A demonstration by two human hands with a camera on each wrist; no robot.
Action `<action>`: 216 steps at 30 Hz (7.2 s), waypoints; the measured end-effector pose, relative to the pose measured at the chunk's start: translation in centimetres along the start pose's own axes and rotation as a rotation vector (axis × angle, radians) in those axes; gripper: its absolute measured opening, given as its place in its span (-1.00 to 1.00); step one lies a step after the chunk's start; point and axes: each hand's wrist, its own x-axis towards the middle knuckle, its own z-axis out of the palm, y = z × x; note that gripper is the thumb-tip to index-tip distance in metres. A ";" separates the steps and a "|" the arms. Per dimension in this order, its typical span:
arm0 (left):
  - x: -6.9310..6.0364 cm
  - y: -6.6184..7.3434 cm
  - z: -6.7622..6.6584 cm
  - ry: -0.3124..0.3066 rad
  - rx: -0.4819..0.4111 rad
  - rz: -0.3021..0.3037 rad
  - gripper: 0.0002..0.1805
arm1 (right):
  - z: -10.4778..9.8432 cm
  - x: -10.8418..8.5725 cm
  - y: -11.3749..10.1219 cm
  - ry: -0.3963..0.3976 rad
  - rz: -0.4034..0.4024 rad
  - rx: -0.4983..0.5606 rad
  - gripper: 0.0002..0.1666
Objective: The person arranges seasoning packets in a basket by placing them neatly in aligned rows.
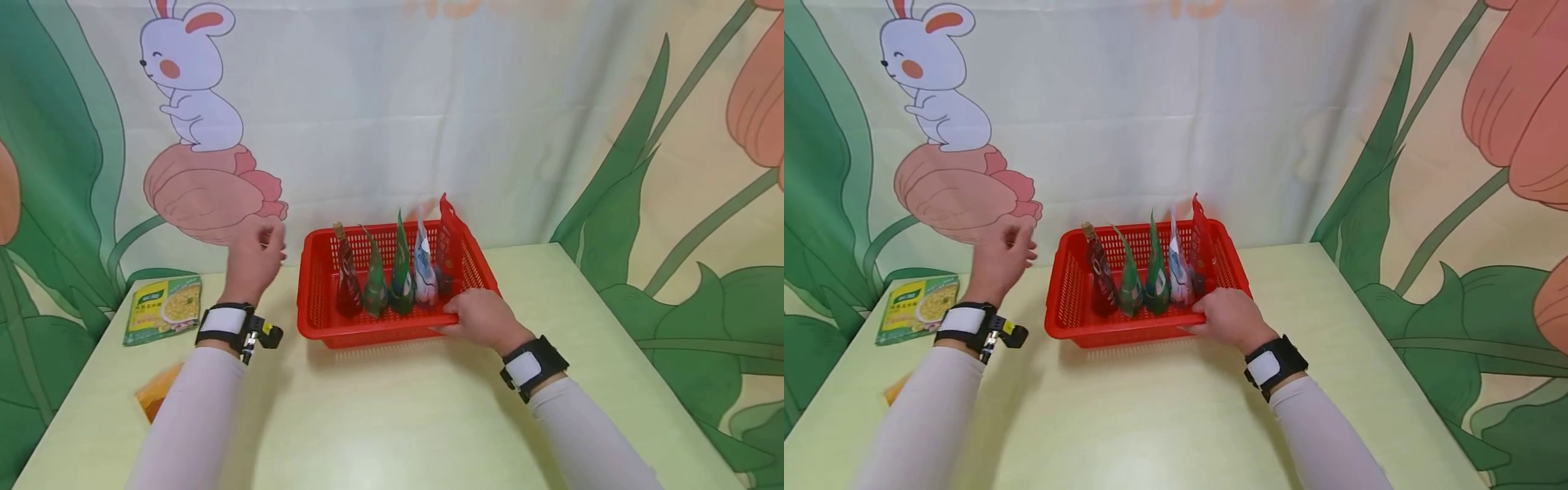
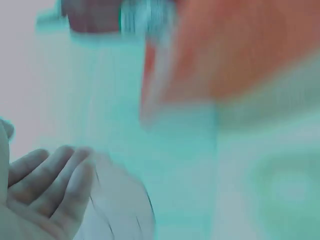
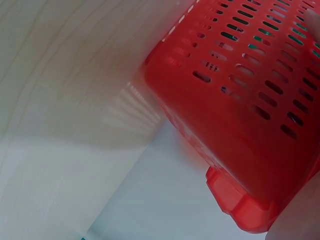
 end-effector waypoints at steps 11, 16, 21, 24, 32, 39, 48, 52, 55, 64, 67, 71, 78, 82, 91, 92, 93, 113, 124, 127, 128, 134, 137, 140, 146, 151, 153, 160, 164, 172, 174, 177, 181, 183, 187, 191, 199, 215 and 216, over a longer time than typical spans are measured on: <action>-1.2 -18.7 -8.4 0.085 0.426 -0.457 -0.49 | 0.5 -0.1 -0.3 -0.008 0.009 0.029 -0.78; -3.1 -20.8 -9.5 -0.017 0.435 -0.660 -0.28 | 0.7 -0.4 -0.5 -0.004 0.007 0.017 -0.78; -3.7 -22.3 -8.9 -0.061 0.450 -0.682 -0.18 | 1.3 -0.7 -0.4 -0.006 0.008 0.012 -0.77; -3.6 -23.1 -8.6 -0.056 0.508 -0.659 -0.20 | 1.4 -0.6 -0.5 0.001 0.009 0.014 -0.76; -2.8 -23.2 -8.4 0.026 0.433 -0.718 -0.02 | 0.7 -0.2 -0.5 0.010 0.014 -0.014 -0.75; -2.8 -21.4 -9.1 0.014 0.285 -0.719 -0.10 | 0.3 -0.2 -0.3 0.019 0.016 -0.029 -0.75; -2.9 -18.6 -9.4 -0.038 -0.273 -0.792 -0.27 | -0.1 -0.1 0.1 0.024 0.007 -0.036 -0.75; -3.3 -16.3 -8.8 0.004 -0.587 -0.766 -0.49 | 0.0 0.0 0.1 0.023 0.007 -0.036 -0.73; -3.7 -14.0 -8.3 0.014 -0.745 -0.700 -0.60 | 0.1 0.0 0.0 0.023 0.009 -0.029 -0.74; -6.4 -5.8 -6.3 0.184 -0.992 -0.459 -0.42 | 0.1 0.0 -0.2 0.028 0.025 -0.022 -0.74; -7.5 -3.5 -5.3 0.209 -1.024 -0.351 -0.39 | 0.1 0.0 -0.2 0.030 0.038 -0.019 -0.75; -9.1 -0.5 -3.6 0.124 -1.010 -0.236 -0.39 | 0.2 -0.1 -0.2 0.043 0.045 -0.026 -0.75; -12.5 4.2 -0.6 -0.189 -0.949 -0.152 -0.44 | 0.9 -0.2 -0.2 0.104 0.051 -0.045 -0.75; -14.2 6.1 0.8 -0.306 -0.913 -0.176 -0.43 | 1.1 -0.4 -0.1 0.132 0.068 -0.035 -0.74; -16.4 7.6 2.9 -0.422 -0.879 -0.186 -0.44 | 0.6 -0.8 0.1 0.189 0.025 0.116 -0.67; -16.6 7.7 3.1 -0.433 -0.884 -0.183 -0.44 | 0.5 -1.0 0.3 0.203 0.002 0.155 -0.66; -16.7 7.7 3.3 -0.445 -0.893 -0.181 -0.44 | 0.3 -1.2 0.5 0.219 -0.025 0.208 -0.65; -18.4 8.1 4.2 -0.555 -0.854 -0.184 -0.46 | -1.7 -6.4 -8.3 -0.041 0.005 1.151 -0.49; -17.8 9.1 3.7 -0.391 -0.451 -0.054 -0.43 | -0.7 -6.1 -9.6 0.089 0.019 1.135 -0.60; -17.8 10.9 3.6 -0.224 -0.127 0.032 -0.22 | 0.1 -5.7 -10.5 0.264 0.002 0.903 -0.71; -17.9 11.6 3.6 -0.190 -0.044 0.044 -0.14 | 0.3 -5.5 -10.9 0.328 -0.003 0.786 -0.72; -18.5 15.4 4.9 -0.151 0.141 0.160 0.01 | 1.4 -5.1 -12.8 0.579 -0.022 0.169 -0.66; -18.8 16.3 5.5 -0.077 0.249 0.235 -0.18 | 1.7 -5.2 -13.5 0.586 -0.043 0.087 -0.67; -18.7 16.7 5.7 -0.012 0.338 0.265 -0.44 | 2.0 -5.1 -13.9 0.600 -0.081 0.085 -0.73; -18.5 17.0 5.2 -0.022 0.436 0.269 -0.66 | 2.0 -4.9 -13.7 0.623 -0.143 0.092 -0.74; -18.0 16.5 4.6 -0.005 0.420 0.262 -0.63 | 0.6 -4.9 -12.7 0.470 -0.216 0.125 -0.58; -17.7 16.2 4.2 0.005 0.404 0.251 -0.61 | -0.1 -4.8 -11.8 0.390 -0.274 0.117 -0.50; -16.4 14.7 2.7 0.028 0.374 0.209 -0.63 | -1.4 -3.6 -7.0 0.343 -0.347 0.002 -0.48; -15.9 14.1 1.7 0.030 0.363 0.190 -0.68 | -1.5 -2.6 -3.8 0.254 -0.213 -0.023 -0.48; -15.3 12.8 1.0 0.051 0.321 0.202 -0.69 | -0.4 -0.5 -0.2 0.054 -0.138 0.027 -0.68; -15.1 12.5 0.9 0.053 0.309 0.204 -0.70 | 0.0 -0.1 0.0 0.042 -0.135 0.013 -0.72; -14.6 11.9 0.7 0.064 0.269 0.188 -0.72 | 0.2 0.3 0.0 0.018 -0.117 0.001 -0.77; -13.0 11.0 0.6 0.064 0.229 0.165 -0.75 | 0.2 0.4 -0.1 -0.002 -0.095 -0.003 -0.79; -11.7 10.6 0.8 0.051 0.234 0.170 -0.73 | 0.2 0.4 -0.1 -0.004 -0.088 -0.009 -0.79; -8.7 9.7 1.8 0.004 0.265 0.175 -0.73 | 0.0 0.4 -0.2 -0.003 -0.081 -0.010 -0.80; -5.8 8.5 3.3 -0.078 0.306 0.138 -0.75 | -0.1 0.5 -0.3 -0.007 -0.074 0.006 -0.77; -2.7 6.6 5.5 -0.185 0.347 0.097 -0.83 | -0.1 0.3 -0.5 -0.022 -0.032 0.020 -0.77; -2.5 5.7 6.7 -0.406 0.396 -0.055 -0.81 | 0.0 0.4 -0.4 -0.014 -0.034 0.020 -0.77; -2.6 5.6 6.8 -0.420 0.402 -0.060 -0.81 | 0.0 0.4 -0.4 -0.015 -0.034 0.021 -0.77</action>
